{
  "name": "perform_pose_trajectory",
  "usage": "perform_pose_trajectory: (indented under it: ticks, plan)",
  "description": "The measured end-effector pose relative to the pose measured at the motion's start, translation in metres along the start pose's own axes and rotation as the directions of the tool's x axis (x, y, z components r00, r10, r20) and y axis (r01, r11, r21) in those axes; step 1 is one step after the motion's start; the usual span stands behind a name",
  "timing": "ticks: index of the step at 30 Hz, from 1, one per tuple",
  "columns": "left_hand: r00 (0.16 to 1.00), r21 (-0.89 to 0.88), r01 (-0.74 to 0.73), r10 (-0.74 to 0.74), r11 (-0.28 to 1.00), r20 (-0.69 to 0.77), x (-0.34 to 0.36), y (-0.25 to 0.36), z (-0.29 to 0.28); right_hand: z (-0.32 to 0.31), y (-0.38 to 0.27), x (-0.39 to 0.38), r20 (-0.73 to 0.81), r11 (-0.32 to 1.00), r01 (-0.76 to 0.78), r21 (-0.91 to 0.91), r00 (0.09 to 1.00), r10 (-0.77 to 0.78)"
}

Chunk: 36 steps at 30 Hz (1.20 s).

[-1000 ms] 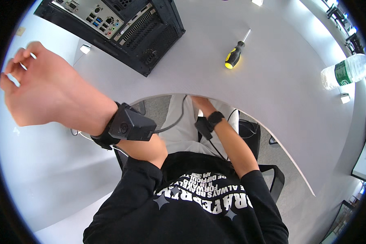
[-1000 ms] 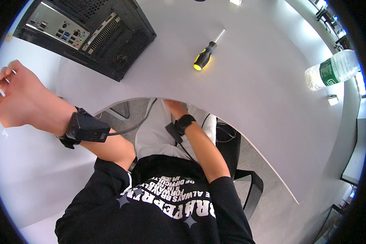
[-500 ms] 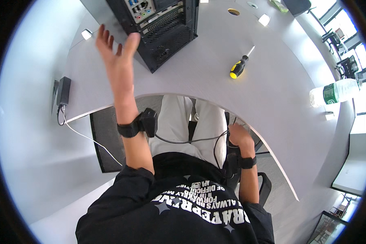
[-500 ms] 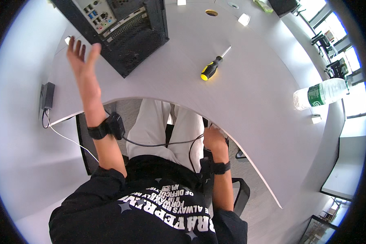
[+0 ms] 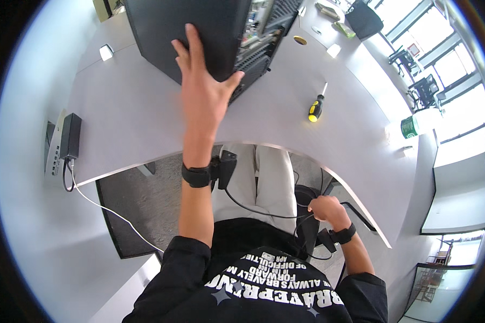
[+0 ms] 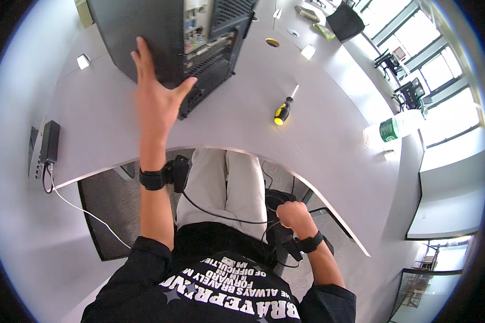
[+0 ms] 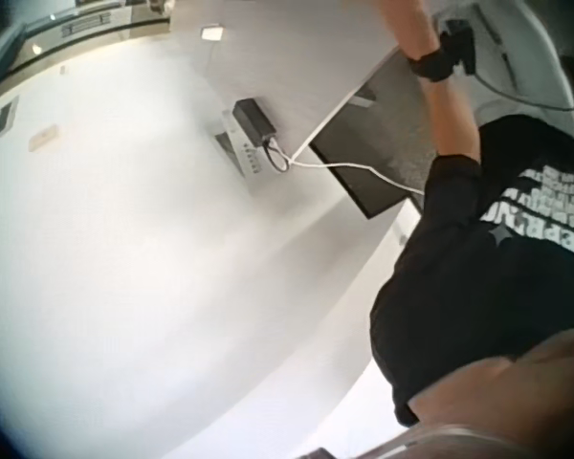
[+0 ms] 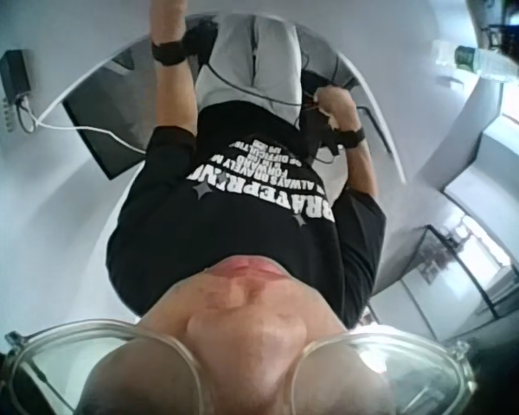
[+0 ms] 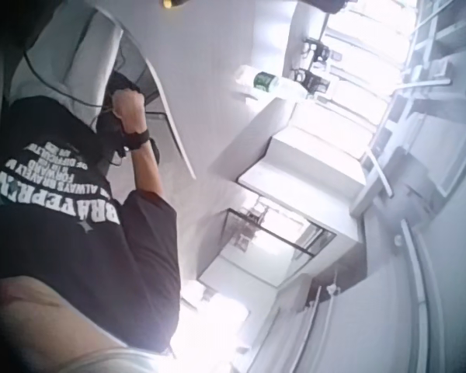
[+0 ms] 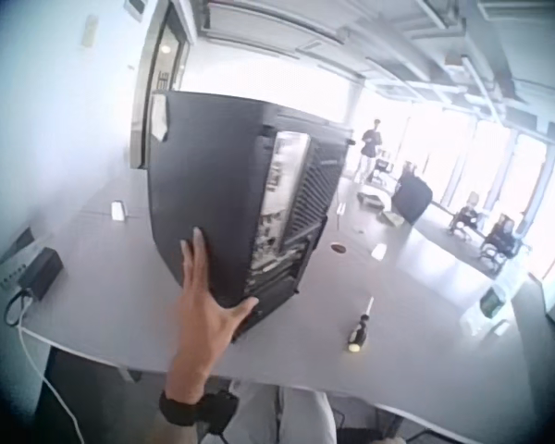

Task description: The person unscrews several screws from the back of a computer tower using a screwdriver, walks to another room to retrieve a small part, and then returns to screw it into the back of the tower.

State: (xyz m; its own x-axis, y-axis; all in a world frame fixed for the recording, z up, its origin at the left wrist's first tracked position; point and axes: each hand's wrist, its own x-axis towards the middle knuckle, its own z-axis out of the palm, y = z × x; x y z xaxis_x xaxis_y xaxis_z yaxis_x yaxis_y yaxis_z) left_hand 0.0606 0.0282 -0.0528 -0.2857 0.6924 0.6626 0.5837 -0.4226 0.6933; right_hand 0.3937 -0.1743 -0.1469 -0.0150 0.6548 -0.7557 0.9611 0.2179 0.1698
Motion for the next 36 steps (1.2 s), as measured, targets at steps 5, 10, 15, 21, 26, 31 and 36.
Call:
perform_pose_trajectory:
  ticks: [5,10,15,21,26,31,36]
  plan:
    - [0.999,-0.070,-0.051,0.050,0.996,-0.014,-0.001,-0.004,0.001,-0.012,-0.026,-0.001,0.139,0.998,0.060,-0.033,0.989,-0.055]
    - [0.998,-0.009,-0.047,0.047,0.999,-0.035,0.005,-0.019,-0.014,-0.020,-0.045,-0.003,0.083,0.972,0.230,-0.055,0.971,-0.225]
    - [0.977,-0.143,-0.209,0.214,0.968,0.022,0.018,-0.042,-0.042,-0.033,-0.058,0.021,0.257,0.966,0.251,-0.069,0.940,-0.226]
    - [0.982,-0.102,-0.142,0.153,0.985,0.108,0.016,-0.044,-0.060,-0.044,-0.058,0.057,-0.124,0.917,0.394,0.064,0.915,-0.384]
    - [0.987,-0.209,0.003,0.030,0.978,0.155,0.011,-0.046,-0.058,-0.107,-0.050,0.033,-0.359,0.884,0.467,0.021,0.829,-0.429]
    - [0.990,-0.176,0.037,-0.013,0.984,0.139,0.001,-0.038,-0.051,-0.164,-0.013,0.015,-0.840,0.747,0.522,0.413,0.535,0.091]
    - [0.986,-0.003,0.086,-0.085,0.996,0.140,-0.020,-0.053,-0.051,-0.163,0.004,0.051,-0.857,0.864,0.225,0.451,0.380,0.348]
